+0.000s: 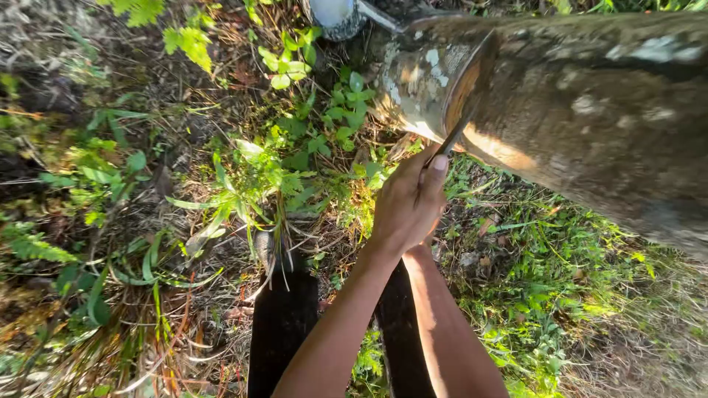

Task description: The recorder uses a tapping knife to cut grooves into rubber trees to harvest latex into collection cups.

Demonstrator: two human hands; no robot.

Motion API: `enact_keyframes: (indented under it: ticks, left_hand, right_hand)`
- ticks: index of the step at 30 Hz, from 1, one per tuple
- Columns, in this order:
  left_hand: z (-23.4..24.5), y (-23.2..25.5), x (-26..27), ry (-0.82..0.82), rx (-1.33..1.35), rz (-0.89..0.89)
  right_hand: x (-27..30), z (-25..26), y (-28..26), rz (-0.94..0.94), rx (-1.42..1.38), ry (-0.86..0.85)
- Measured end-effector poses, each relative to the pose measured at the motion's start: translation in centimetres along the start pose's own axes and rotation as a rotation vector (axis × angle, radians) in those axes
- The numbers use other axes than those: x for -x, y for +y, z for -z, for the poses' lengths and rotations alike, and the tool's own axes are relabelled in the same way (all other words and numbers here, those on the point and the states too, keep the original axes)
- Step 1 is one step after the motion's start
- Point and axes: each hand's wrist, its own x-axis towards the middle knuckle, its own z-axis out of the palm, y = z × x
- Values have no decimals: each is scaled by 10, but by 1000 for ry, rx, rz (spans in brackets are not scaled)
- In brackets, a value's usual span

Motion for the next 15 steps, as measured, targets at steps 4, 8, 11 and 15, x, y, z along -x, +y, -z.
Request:
enact_keyframes:
  ticks: [4, 8, 11, 15]
  left_hand:
    - [1, -9, -10, 35, 7, -106]
    - [3, -17, -22, 52, -16, -170]
    - [3, -23, -28, 11, -23, -133]
    - [4, -28, -31, -44, -17, -93]
  right_hand:
    - [-7, -11, -6, -73, -149, 15]
    - [-19, -27, -14, -201, -507, 8]
    - [-22, -28, -9, -155, -421, 27]
    - [-23, -27, -2, 55, 10, 112]
